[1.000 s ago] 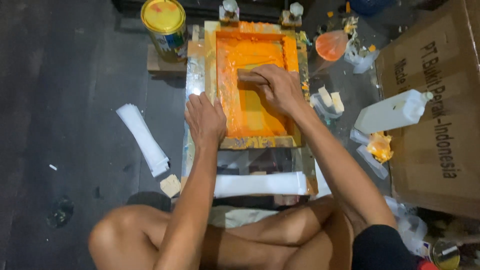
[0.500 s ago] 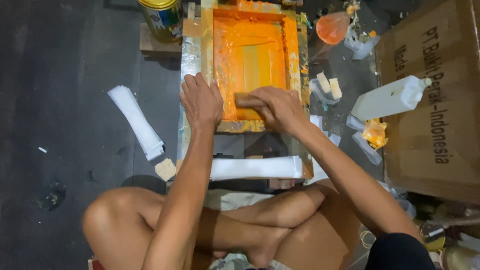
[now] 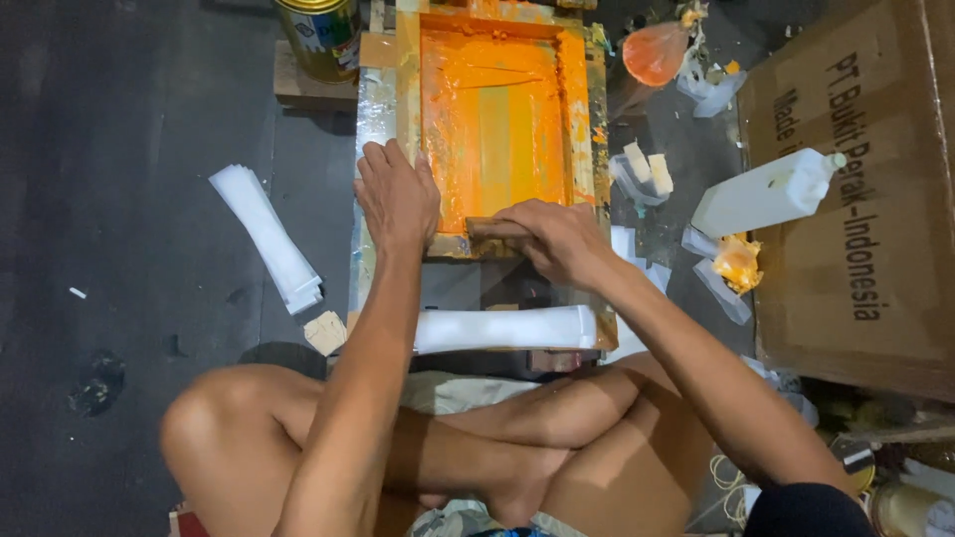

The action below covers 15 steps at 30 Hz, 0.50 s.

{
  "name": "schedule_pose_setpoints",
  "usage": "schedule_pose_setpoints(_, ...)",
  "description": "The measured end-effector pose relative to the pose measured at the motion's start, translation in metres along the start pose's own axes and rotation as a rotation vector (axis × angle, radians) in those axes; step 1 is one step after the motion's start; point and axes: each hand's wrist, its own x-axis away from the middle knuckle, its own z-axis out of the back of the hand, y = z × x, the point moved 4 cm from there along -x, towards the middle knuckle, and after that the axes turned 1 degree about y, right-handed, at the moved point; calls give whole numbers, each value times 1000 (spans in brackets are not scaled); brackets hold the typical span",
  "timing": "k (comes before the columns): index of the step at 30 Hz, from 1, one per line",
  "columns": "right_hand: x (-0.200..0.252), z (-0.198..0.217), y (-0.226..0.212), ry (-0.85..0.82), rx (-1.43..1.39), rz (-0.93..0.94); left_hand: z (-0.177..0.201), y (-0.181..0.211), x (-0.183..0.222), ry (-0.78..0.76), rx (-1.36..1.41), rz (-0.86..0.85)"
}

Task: Manually screen printing orange ink onto labels using a squeegee and then peeling and folding the finished labels.

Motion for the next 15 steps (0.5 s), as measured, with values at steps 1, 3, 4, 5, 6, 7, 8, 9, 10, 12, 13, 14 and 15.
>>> schedule_pose_setpoints(1,-6,8,-5,3,0,4,0,1,1,4,-2,-1)
schedule_pose_setpoints(3,-20,31,-14,144,-167,13,0,1,2,13,-9,32)
schedule_pose_setpoints(4,-36,28,-1,148,-169,19,-1,1,1,20,-13,32)
schedule_pose_setpoints(5,-51,28,10,223,-100,64,-2,1,0,12,-10,43)
schedule_pose_setpoints(6,-66,27,21,299,-31,107,-4,0,-2,4,-7,51)
schedule_pose_setpoints(7,-77,20,31,304,-32,110,-2,1,0,9,-10,49)
schedule_pose_setpoints(8,-91,16,43,334,57,63,-1,2,0,-33,-21,65)
schedule_pose_setpoints(9,-105,12,55,364,145,15,1,2,0,-76,-32,81)
schedule_pose_setpoints(10,-112,12,57,367,144,19,2,4,-1,-70,-34,82)
schedule_pose_setpoints(12,-122,8,63,337,93,-39,2,6,2,-55,-18,95)
schedule_pose_setpoints(13,-123,11,61,335,90,-38,3,5,-1,-56,-21,98)
schedule_pose_setpoints(14,-120,11,58,327,98,-31,3,5,0,-49,-11,91)
schedule_pose_setpoints(15,-117,12,55,319,106,-25,3,5,1,-43,-2,85)
